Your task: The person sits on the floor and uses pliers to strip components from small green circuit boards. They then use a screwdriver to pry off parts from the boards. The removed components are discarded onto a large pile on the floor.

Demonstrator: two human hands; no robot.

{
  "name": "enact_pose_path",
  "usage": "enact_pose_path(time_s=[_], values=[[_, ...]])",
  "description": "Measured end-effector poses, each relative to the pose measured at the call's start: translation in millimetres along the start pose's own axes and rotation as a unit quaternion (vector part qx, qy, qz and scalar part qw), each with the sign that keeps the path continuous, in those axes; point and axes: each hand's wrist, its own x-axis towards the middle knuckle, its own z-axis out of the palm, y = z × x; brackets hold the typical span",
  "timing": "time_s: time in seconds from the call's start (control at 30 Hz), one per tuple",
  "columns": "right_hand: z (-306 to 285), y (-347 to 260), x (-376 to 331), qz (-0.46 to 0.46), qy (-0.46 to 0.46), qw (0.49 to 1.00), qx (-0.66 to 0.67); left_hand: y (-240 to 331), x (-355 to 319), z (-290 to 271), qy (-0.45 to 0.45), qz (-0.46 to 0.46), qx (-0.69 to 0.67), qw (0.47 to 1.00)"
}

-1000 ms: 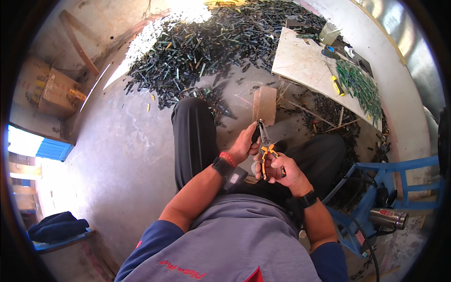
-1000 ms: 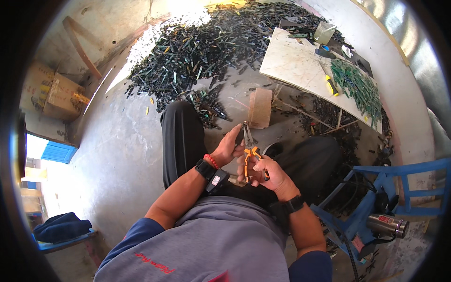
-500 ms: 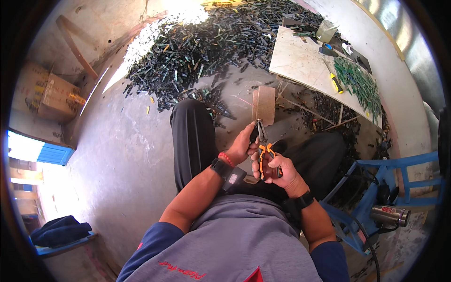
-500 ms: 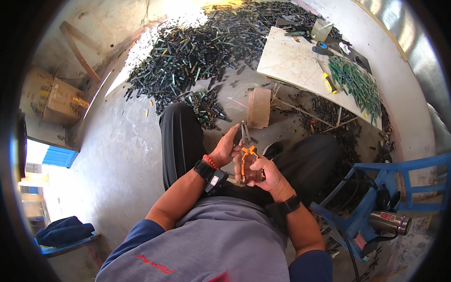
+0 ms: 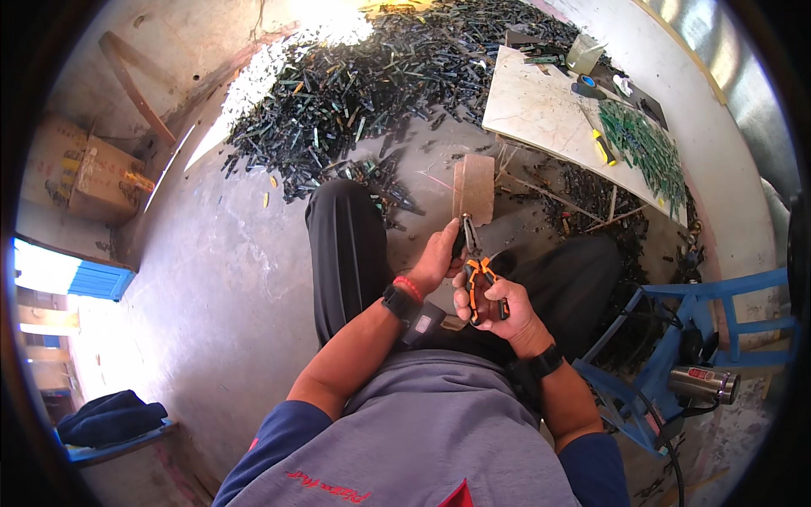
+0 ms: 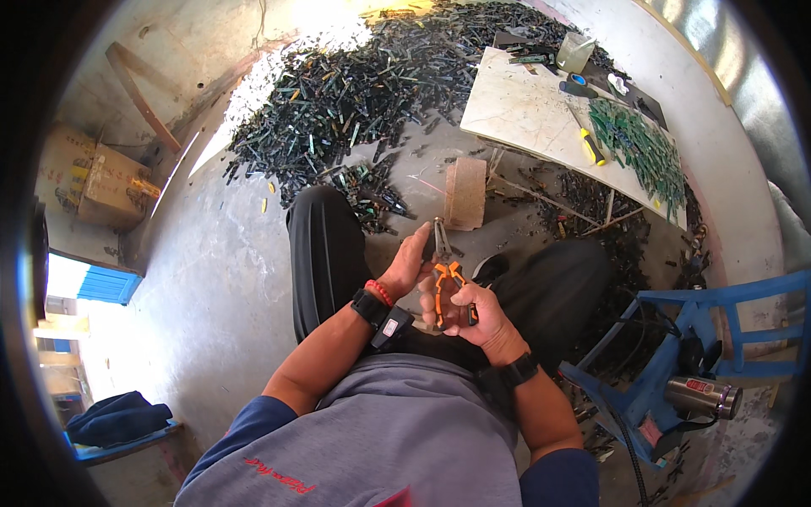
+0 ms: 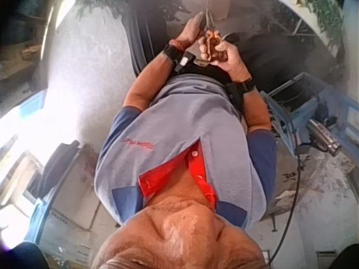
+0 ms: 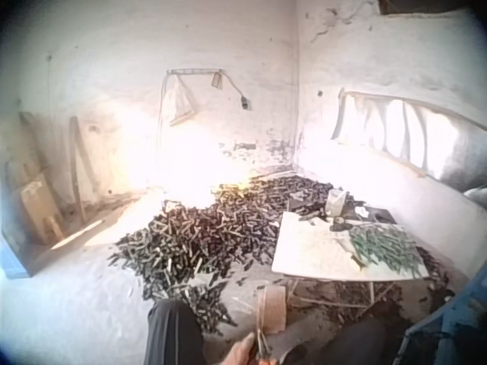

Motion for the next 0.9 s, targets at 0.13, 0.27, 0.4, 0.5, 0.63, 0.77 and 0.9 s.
enact_pose_path(time_s=[0.13,0.27,0.4,0.5,0.63,0.77,0.9], values=[[4,3,1,-0.014,-0.018,0.999,0.039,4,0,4,-0.003,-0.011,-0.008,1.0],[4,7,1,-0.023,-0.029,0.996,0.077,1,0,7,0.019,0.017,0.02,0.999],[5,7,-1,-0.019,-0.065,0.989,0.133,6,-2,7,0.006,0.028,0.032,0.999],[3,6,-4,-0.004,-0.082,0.983,0.162,10,-5,11,0.007,0.032,0.03,0.999],[4,5,-7,0.006,-0.056,0.988,0.141,8,-5,12,0.005,0.014,0.015,1.0],[2,7,-6,0.009,-0.06,0.988,0.145,6,-4,10,-0.005,0.013,0.004,1.0],[3,9,-8,0.0,-0.041,0.989,0.14,2,-3,9,-0.002,0.024,0.022,0.999]])
